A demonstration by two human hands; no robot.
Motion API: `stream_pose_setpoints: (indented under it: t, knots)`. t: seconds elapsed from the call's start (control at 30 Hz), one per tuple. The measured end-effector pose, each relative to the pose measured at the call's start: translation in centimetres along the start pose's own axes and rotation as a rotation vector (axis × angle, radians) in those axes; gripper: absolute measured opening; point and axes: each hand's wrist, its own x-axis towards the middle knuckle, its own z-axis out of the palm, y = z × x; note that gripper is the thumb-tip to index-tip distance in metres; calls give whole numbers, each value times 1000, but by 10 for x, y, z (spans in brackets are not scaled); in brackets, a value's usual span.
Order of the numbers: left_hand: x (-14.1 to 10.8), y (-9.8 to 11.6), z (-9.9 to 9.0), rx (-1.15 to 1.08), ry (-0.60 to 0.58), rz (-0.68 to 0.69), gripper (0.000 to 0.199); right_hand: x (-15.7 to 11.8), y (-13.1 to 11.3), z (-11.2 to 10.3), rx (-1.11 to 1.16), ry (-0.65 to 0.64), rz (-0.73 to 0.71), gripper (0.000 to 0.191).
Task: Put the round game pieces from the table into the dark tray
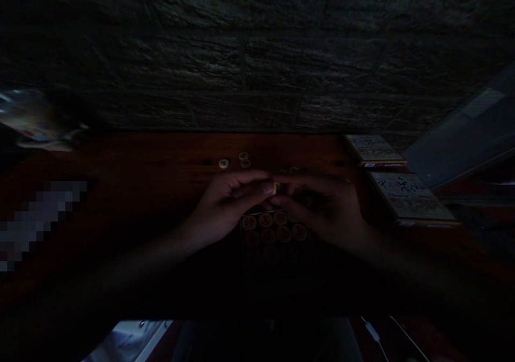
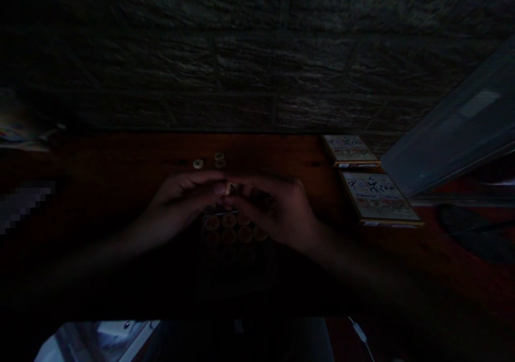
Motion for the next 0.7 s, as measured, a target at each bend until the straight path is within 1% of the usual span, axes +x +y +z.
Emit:
stream_pose_setpoints:
  t: [0.1,0.27,0.37,0.47,0.53,0.63,0.7]
  knots:
    - [1,-3,0,-61,-36,25,25,1,0,0,-20,1,-31,34]
    - [1,-8,-1,-131,-99,81,27,3,-1,-1,-40,2,-104,33]
    - [0,-8,-2,-120,-120,69,28,3,-4,-2,-43,-7,-89,30]
    - [-1,-5,-2,-34,-84,59,30,2,-9,-3,-78,-10,-32,26]
    - [-3,-1,-2,66,-41,83,31,2,-13,-5,-106,-5,3,25]
    - [-4,4,-1,232,12,166,27,3,-18,-9,-110,-8,38,25]
    - [-5,5,-1,319,22,228,23,6,-21,-12,-103,-26,65,22]
